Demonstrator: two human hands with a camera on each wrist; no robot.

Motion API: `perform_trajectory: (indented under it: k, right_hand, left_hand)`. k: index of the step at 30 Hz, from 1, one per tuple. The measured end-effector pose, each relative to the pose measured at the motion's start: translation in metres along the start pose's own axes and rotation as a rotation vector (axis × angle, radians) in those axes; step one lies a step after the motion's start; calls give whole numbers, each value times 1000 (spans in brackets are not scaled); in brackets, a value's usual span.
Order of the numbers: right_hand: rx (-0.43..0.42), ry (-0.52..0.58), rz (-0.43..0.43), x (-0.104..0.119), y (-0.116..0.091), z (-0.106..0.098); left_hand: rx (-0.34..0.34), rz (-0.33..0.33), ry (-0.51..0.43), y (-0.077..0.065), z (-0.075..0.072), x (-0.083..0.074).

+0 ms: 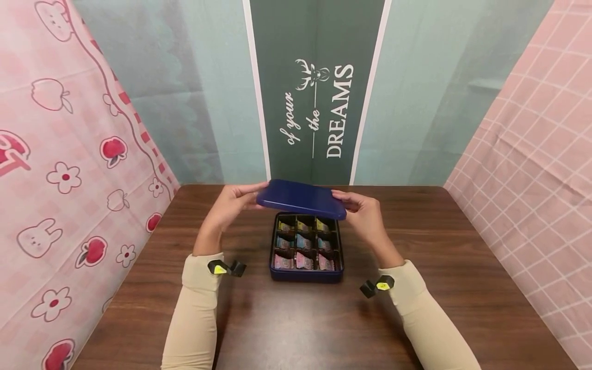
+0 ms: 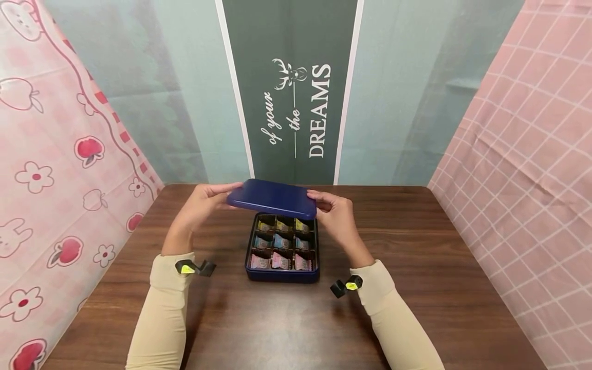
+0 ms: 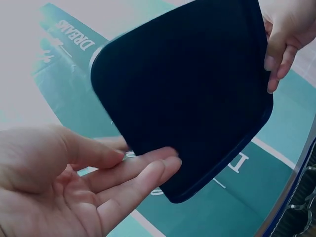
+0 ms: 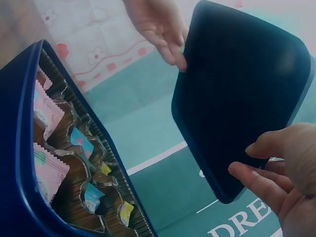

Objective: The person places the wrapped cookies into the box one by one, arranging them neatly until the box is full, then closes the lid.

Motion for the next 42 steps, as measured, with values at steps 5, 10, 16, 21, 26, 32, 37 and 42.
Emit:
perform_trajectory:
  k: [5,10,16,21,26,32,37,42]
  right_hand:
    - [-41,-10,-71,2,-3,2]
    - [-65,-10,-139,4,-5,2]
    - [-78,15,-170,7,-5,-1]
    - [-93,13,-175,9,-6,-3]
    - [-48,49,-112,-7,0,1]
    - [-13,127,9,-34,10,3]
    - [30,262,191,-46,12,5]
    - [126,455,437,-54,10,11]
  left_hand:
    - [-71,-53,-102,0,-2,6]
    - [-120,-127,-133,0,-5,15]
    - [-109,-162,-182,1,-3,23]
    - [-90,-186,-165,1,-3,28]
    - [-75,-208,-180,1,0,33]
    - [-62,-204,-201,1,2,34]
    - [-50,-204,-195,0,3,35]
    - [-36,-198,-170,0,2,35]
Point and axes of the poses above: each hand's wrist, its own y-axis towards the middle knuckle, its own z-axis out of the palm, x = y × z, the point moved 8 cm from there along y, towards the middle knuckle, and after that the axes turned 13 degrees about z, right-handed, at the moved point
